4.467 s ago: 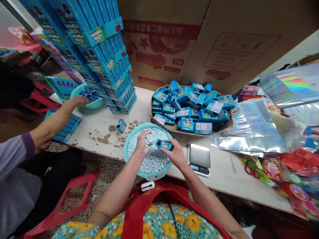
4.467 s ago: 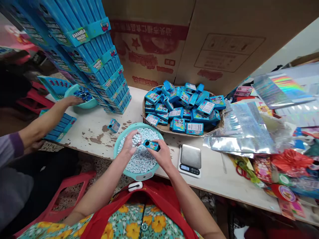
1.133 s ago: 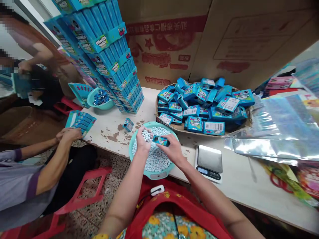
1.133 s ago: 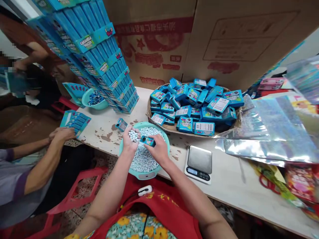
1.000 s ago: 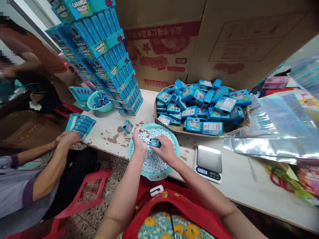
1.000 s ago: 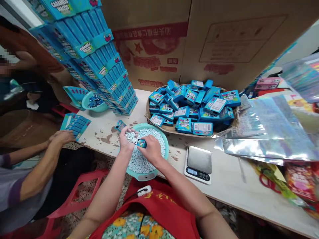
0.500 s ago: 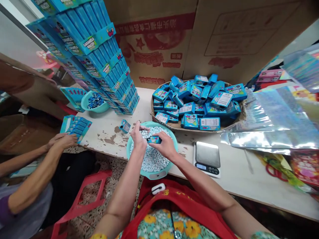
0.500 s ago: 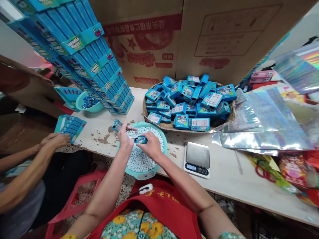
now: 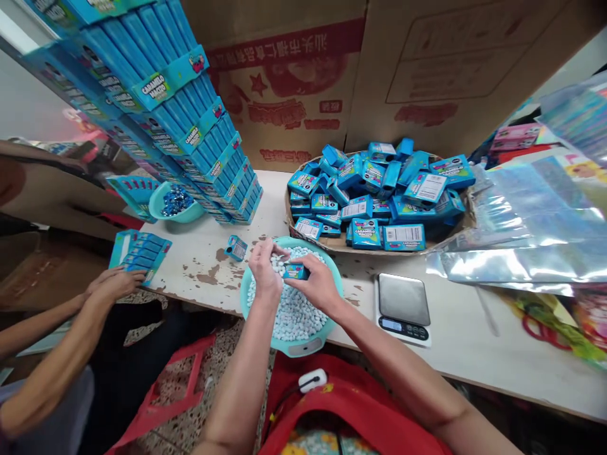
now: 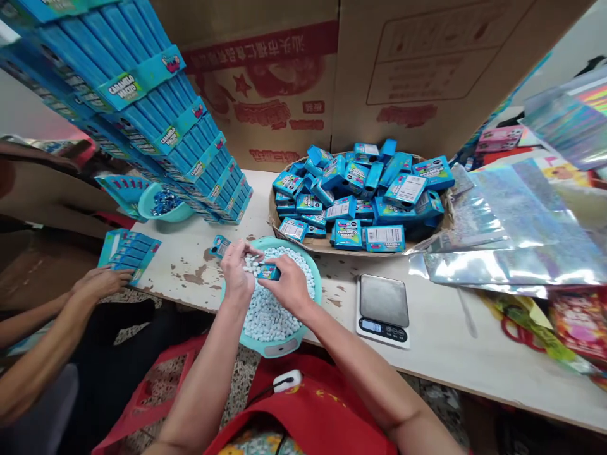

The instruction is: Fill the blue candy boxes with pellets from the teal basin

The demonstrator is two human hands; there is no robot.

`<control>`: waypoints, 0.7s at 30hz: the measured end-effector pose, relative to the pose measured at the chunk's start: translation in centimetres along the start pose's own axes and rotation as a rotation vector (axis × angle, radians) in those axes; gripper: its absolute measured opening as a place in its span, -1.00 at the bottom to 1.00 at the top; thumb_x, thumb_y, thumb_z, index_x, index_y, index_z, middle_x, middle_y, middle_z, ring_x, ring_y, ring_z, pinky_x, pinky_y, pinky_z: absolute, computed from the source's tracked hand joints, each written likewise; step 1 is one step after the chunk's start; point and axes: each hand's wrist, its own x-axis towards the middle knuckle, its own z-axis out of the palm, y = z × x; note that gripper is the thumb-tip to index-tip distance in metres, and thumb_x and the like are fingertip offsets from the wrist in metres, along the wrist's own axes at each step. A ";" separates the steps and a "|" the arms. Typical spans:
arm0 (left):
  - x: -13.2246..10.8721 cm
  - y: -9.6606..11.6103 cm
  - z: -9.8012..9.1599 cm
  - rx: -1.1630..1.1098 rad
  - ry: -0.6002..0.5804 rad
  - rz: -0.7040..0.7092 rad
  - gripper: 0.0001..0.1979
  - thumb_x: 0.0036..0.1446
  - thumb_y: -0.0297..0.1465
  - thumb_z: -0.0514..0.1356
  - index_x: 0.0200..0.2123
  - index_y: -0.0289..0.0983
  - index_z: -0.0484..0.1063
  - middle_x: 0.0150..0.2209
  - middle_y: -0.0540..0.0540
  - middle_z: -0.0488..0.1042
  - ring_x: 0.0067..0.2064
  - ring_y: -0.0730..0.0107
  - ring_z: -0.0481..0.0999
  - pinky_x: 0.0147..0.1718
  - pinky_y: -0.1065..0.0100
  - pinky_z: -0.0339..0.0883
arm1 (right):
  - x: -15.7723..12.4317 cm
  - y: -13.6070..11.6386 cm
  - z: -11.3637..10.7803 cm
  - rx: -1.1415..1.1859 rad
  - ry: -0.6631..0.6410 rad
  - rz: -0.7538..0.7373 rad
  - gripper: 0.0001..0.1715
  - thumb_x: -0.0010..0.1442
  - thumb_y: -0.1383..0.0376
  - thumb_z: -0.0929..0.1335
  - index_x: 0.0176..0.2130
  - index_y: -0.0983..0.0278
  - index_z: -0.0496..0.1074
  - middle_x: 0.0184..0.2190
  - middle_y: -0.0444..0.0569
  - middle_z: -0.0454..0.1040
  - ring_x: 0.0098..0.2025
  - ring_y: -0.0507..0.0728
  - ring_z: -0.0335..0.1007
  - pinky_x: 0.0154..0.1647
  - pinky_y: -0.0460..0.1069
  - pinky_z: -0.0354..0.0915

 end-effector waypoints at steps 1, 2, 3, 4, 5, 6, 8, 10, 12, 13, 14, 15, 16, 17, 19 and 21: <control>-0.1 0.0 0.1 -0.001 0.011 0.001 -0.75 -0.03 -0.24 0.26 -0.47 -0.29 0.32 -0.60 0.06 0.34 -0.54 0.44 0.42 -0.52 0.41 0.30 | -0.1 -0.1 0.0 0.005 0.001 0.003 -0.60 -0.05 0.29 0.53 -0.16 0.22 0.49 -0.28 -0.05 0.46 -0.18 0.19 0.39 -0.11 0.07 0.30; -0.1 0.1 0.2 -0.004 0.030 0.002 -0.74 -0.03 -0.24 0.26 -0.47 -0.29 0.31 -0.60 0.07 0.33 -0.56 0.46 0.40 -0.53 0.43 0.28 | -0.1 -0.3 -0.1 0.013 0.002 0.007 -0.60 -0.05 0.30 0.53 -0.17 0.22 0.49 -0.28 -0.05 0.46 -0.18 0.20 0.39 -0.11 0.07 0.30; -0.2 0.1 0.2 -0.008 0.050 0.004 -0.73 -0.03 -0.23 0.27 -0.48 -0.29 0.29 -0.61 0.08 0.31 -0.57 0.48 0.39 -0.54 0.44 0.27 | -0.2 -0.4 -0.1 0.023 0.005 0.011 -0.61 -0.05 0.30 0.54 -0.17 0.22 0.50 -0.28 -0.05 0.47 -0.19 0.20 0.39 -0.11 0.07 0.30; -0.3 0.1 0.3 -0.013 0.062 0.012 -0.72 -0.02 -0.23 0.27 -0.50 -0.29 0.28 -0.61 0.08 0.30 -0.58 0.50 0.37 -0.55 0.45 0.25 | -0.2 -0.5 -0.2 0.031 0.009 0.015 -0.60 -0.06 0.31 0.54 -0.17 0.22 0.50 -0.28 -0.05 0.47 -0.19 0.20 0.39 -0.11 0.07 0.30; -0.4 0.0 0.4 -0.020 0.059 0.017 -0.71 -0.02 -0.22 0.27 -0.52 -0.29 0.27 -0.61 0.08 0.28 -0.59 0.52 0.35 -0.57 0.46 0.23 | -0.2 -0.6 -0.2 0.037 0.015 0.020 -0.60 -0.06 0.32 0.54 -0.16 0.22 0.50 -0.28 -0.05 0.47 -0.19 0.20 0.39 -0.12 0.08 0.30; -0.5 0.0 0.5 -0.026 0.039 0.012 -0.70 -0.02 -0.22 0.27 -0.53 -0.29 0.26 -0.61 0.08 0.27 -0.60 0.54 0.33 -0.59 0.47 0.20 | -0.2 -0.6 -0.3 0.042 0.018 0.025 -0.59 -0.06 0.32 0.54 -0.16 0.22 0.50 -0.28 -0.04 0.47 -0.18 0.20 0.39 -0.12 0.08 0.30; -0.7 -0.1 0.6 -0.046 -0.010 -0.027 -0.69 -0.02 -0.21 0.27 -0.54 -0.29 0.26 -0.62 0.08 0.26 -0.62 0.56 0.28 -0.64 0.49 0.13 | -0.2 -0.4 -0.3 0.058 0.015 0.033 -0.60 -0.07 0.32 0.54 -0.17 0.22 0.50 -0.28 -0.04 0.47 -0.18 0.20 0.39 -0.12 0.08 0.29; -0.7 0.1 0.7 -0.080 -0.025 -0.076 -0.67 -0.03 -0.20 0.28 -0.55 -0.30 0.26 -0.62 0.08 0.26 -0.64 0.59 0.24 -0.69 0.51 0.04 | -0.2 0.2 -0.3 0.112 0.002 0.047 -0.60 -0.08 0.29 0.55 -0.19 0.22 0.51 -0.28 -0.05 0.48 -0.18 0.20 0.39 -0.10 0.08 0.29; -0.4 0.4 0.5 -0.134 -0.004 -0.091 -0.66 -0.03 -0.20 0.29 -0.55 -0.31 0.26 -0.62 0.08 0.24 -0.64 0.63 0.21 -0.70 0.53 0.00 | -0.5 0.9 -0.6 0.209 -0.018 0.065 -0.57 -0.10 0.23 0.55 -0.18 0.20 0.51 -0.26 -0.07 0.48 -0.17 0.18 0.40 -0.07 0.07 0.28; -0.2 0.5 0.3 -0.165 0.010 -0.090 -0.66 -0.03 -0.20 0.29 -0.56 -0.31 0.26 -0.62 0.08 0.24 -0.64 0.64 0.20 -0.69 0.54 0.00 | -0.7 1.2 -0.7 0.264 -0.023 0.079 -0.56 -0.11 0.21 0.56 -0.18 0.20 0.51 -0.24 -0.08 0.48 -0.16 0.18 0.40 -0.06 0.07 0.27; 0.0 0.6 0.0 -0.189 0.019 -0.088 -0.66 -0.03 -0.20 0.29 -0.55 -0.31 0.25 -0.61 0.08 0.24 -0.63 0.64 0.21 -0.69 0.55 0.00 | -0.9 1.6 -1.0 0.316 -0.025 0.098 -0.54 -0.12 0.19 0.56 -0.18 0.19 0.51 -0.23 -0.09 0.48 -0.15 0.17 0.40 -0.05 0.06 0.27; 0.3 0.5 -0.4 -0.198 0.024 -0.089 -0.66 -0.04 -0.20 0.29 -0.55 -0.31 0.25 -0.61 0.08 0.24 -0.62 0.63 0.22 -0.68 0.55 0.02 | -1.2 1.9 -1.2 0.359 -0.026 0.122 -0.52 -0.13 0.17 0.56 -0.17 0.19 0.52 -0.22 -0.09 0.48 -0.14 0.17 0.40 -0.04 0.06 0.26; 0.5 0.3 -0.8 -0.181 0.027 -0.098 -0.66 -0.04 -0.20 0.29 -0.54 -0.31 0.26 -0.60 0.07 0.24 -0.61 0.63 0.23 -0.67 0.55 0.03 | -1.5 2.1 -1.5 0.388 -0.026 0.147 -0.51 -0.14 0.16 0.56 -0.17 0.19 0.52 -0.21 -0.10 0.49 -0.13 0.17 0.40 -0.03 0.06 0.25; 0.7 -0.1 -1.4 -0.138 0.033 -0.113 -0.67 -0.05 -0.20 0.29 -0.54 -0.31 0.26 -0.60 0.07 0.25 -0.60 0.62 0.24 -0.66 0.55 0.05 | -1.7 2.3 -1.8 0.399 -0.030 0.168 -0.50 -0.14 0.16 0.56 -0.16 0.19 0.52 -0.21 -0.09 0.49 -0.12 0.17 0.40 -0.03 0.05 0.25; 0.9 -1.2 -2.5 0.004 0.055 -0.145 -0.68 -0.05 -0.20 0.28 -0.52 -0.32 0.30 -0.58 0.06 0.27 -0.59 0.59 0.26 -0.65 0.53 0.10 | -1.9 2.6 -2.3 0.384 -0.033 0.190 -0.51 -0.14 0.17 0.56 -0.17 0.20 0.53 -0.21 -0.08 0.49 -0.12 0.17 0.40 -0.03 0.06 0.25; 0.5 -2.4 -3.3 0.155 0.069 -0.148 -0.69 -0.03 -0.18 0.26 -0.50 -0.33 0.33 -0.53 0.03 0.31 -0.55 0.56 0.31 -0.61 0.51 0.16 | -2.0 2.7 -2.6 0.346 -0.022 0.187 -0.53 -0.14 0.20 0.56 -0.18 0.20 0.53 -0.21 -0.07 0.49 -0.13 0.18 0.39 -0.03 0.07 0.25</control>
